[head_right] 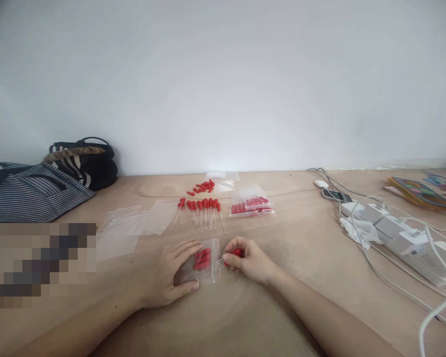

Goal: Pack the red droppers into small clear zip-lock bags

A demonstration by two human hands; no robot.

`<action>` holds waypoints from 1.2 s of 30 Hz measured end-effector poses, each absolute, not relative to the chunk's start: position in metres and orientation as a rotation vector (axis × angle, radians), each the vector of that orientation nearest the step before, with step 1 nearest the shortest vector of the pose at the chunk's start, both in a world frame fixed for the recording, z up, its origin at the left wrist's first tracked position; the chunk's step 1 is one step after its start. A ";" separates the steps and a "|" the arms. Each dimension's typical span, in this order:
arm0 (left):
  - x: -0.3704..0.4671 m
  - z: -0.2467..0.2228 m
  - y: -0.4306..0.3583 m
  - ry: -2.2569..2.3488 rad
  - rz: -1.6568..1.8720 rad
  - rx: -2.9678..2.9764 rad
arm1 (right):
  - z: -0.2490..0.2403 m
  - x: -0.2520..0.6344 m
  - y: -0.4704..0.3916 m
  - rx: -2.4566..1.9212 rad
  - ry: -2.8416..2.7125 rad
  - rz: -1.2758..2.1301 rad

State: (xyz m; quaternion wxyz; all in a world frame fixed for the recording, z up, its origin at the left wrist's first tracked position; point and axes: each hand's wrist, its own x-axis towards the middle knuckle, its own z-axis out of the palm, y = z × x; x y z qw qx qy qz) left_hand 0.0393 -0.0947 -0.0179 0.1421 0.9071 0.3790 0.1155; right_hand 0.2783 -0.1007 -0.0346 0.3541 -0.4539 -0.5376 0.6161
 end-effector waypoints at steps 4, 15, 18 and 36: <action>0.040 -0.016 -0.095 1.098 0.317 2.627 | -0.034 0.273 -0.106 -1.059 -1.426 1.665; 0.040 -0.016 -0.096 1.117 0.313 2.618 | -0.035 0.296 -0.097 -1.239 -1.564 1.419; 0.040 -0.016 -0.096 1.123 0.306 2.619 | -0.035 0.285 -0.101 -1.271 -1.641 1.328; 0.049 -0.015 -0.096 1.136 0.377 2.624 | -0.030 0.269 -0.107 -1.123 -1.675 1.568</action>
